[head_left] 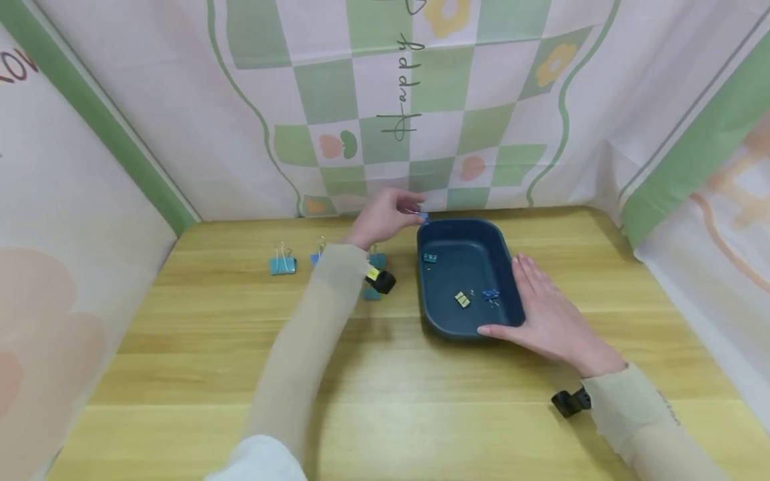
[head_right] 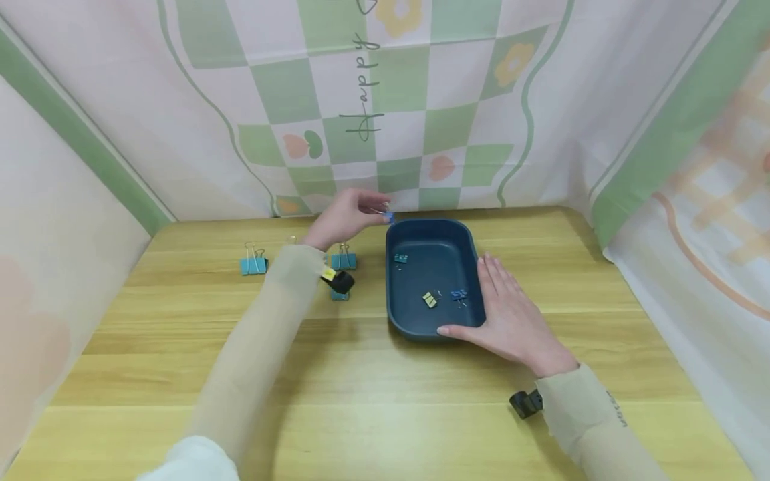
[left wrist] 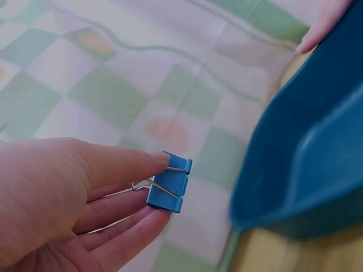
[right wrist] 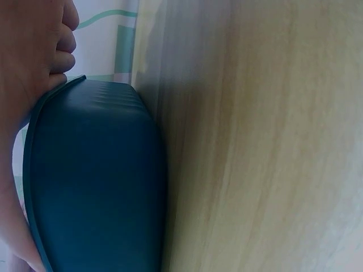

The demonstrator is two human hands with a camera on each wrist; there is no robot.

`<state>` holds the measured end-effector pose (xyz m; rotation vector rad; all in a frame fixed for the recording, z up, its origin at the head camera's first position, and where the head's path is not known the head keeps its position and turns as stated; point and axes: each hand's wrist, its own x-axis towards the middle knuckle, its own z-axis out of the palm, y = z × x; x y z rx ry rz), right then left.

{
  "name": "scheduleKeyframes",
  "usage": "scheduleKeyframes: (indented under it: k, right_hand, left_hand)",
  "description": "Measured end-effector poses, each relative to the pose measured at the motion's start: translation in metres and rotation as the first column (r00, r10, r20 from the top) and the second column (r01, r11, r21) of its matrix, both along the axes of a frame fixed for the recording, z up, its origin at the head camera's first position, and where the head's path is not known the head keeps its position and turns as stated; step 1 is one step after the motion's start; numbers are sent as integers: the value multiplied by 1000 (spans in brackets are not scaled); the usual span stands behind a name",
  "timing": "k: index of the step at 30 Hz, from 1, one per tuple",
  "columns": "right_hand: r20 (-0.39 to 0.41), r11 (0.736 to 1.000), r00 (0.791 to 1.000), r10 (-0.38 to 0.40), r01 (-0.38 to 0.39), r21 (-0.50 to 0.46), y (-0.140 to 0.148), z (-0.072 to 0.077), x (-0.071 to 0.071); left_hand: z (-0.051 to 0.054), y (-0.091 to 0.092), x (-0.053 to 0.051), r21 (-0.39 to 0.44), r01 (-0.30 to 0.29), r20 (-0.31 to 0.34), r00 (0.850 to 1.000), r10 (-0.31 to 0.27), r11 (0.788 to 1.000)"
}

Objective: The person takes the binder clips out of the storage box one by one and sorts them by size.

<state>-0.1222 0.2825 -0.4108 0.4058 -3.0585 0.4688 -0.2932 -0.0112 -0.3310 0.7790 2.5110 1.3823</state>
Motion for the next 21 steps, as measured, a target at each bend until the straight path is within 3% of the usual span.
scheduleKeyframes:
  k: [4, 9, 15, 21]
  right_hand:
    - [4, 1000, 1000, -4, 4, 3, 0, 1, 0]
    - [-1, 1000, 1000, 6, -6, 3, 0, 1, 0]
    - [-2, 1000, 1000, 10, -10, 8, 0, 2, 0]
    - [13, 1000, 1000, 2, -2, 7, 0, 2, 0]
  left_hand:
    - [5, -31, 2, 18, -55, -3, 998, 55, 998]
    - [5, -72, 10, -16, -139, -32, 990, 138, 990]
    - [-5, -116, 22, -15, -204, -32, 979, 203, 979]
    - [-18, -154, 34, -85, -251, 4, 968, 252, 964]
